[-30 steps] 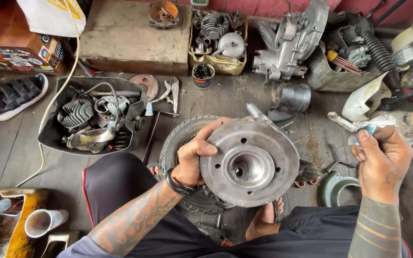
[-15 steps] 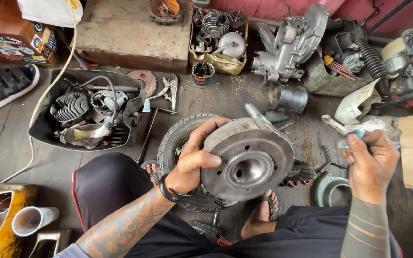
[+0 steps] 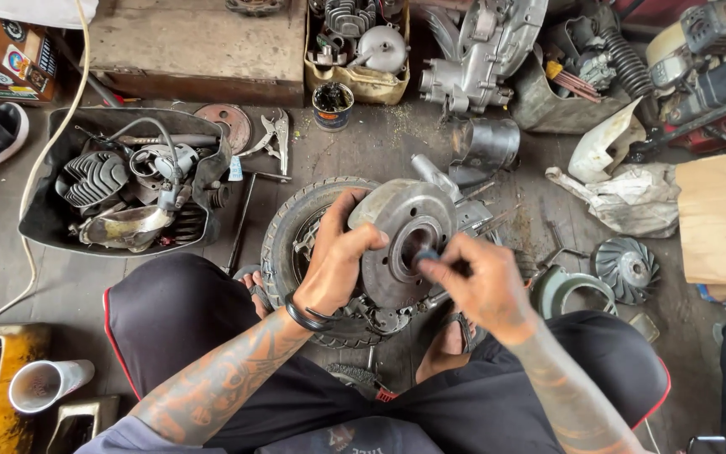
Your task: Sanding the inner contact points of a motorcycle flywheel using sandpaper to clean the surface.
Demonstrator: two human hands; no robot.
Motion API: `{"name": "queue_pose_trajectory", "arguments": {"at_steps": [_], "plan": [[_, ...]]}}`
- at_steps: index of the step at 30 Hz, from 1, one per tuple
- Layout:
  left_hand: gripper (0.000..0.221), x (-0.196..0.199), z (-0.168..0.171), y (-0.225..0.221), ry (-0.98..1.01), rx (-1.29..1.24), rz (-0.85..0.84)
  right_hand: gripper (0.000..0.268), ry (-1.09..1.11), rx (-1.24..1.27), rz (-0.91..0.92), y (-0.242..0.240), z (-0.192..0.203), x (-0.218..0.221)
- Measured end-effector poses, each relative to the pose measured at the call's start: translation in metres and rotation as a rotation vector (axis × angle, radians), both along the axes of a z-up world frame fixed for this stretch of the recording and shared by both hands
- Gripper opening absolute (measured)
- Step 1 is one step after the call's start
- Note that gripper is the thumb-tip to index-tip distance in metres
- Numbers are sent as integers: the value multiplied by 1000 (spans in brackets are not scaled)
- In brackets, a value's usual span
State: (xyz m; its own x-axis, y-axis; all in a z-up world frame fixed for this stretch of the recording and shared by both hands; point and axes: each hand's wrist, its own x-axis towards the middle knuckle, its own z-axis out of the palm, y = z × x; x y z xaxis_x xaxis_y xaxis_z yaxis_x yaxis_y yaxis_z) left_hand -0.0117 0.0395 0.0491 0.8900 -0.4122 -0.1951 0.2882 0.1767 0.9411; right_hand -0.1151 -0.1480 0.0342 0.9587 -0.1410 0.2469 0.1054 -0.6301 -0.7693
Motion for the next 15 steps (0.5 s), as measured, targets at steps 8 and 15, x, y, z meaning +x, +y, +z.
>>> {"name": "queue_pose_trajectory", "arguments": {"at_steps": [8,15], "plan": [[64,0,-3,-14,-227,40,4,25,65,27,-33,-14,-3,16],[70,-6,-23,-29,-238,-111,131,26,-48,204,-240,-20,-36,24]]}}
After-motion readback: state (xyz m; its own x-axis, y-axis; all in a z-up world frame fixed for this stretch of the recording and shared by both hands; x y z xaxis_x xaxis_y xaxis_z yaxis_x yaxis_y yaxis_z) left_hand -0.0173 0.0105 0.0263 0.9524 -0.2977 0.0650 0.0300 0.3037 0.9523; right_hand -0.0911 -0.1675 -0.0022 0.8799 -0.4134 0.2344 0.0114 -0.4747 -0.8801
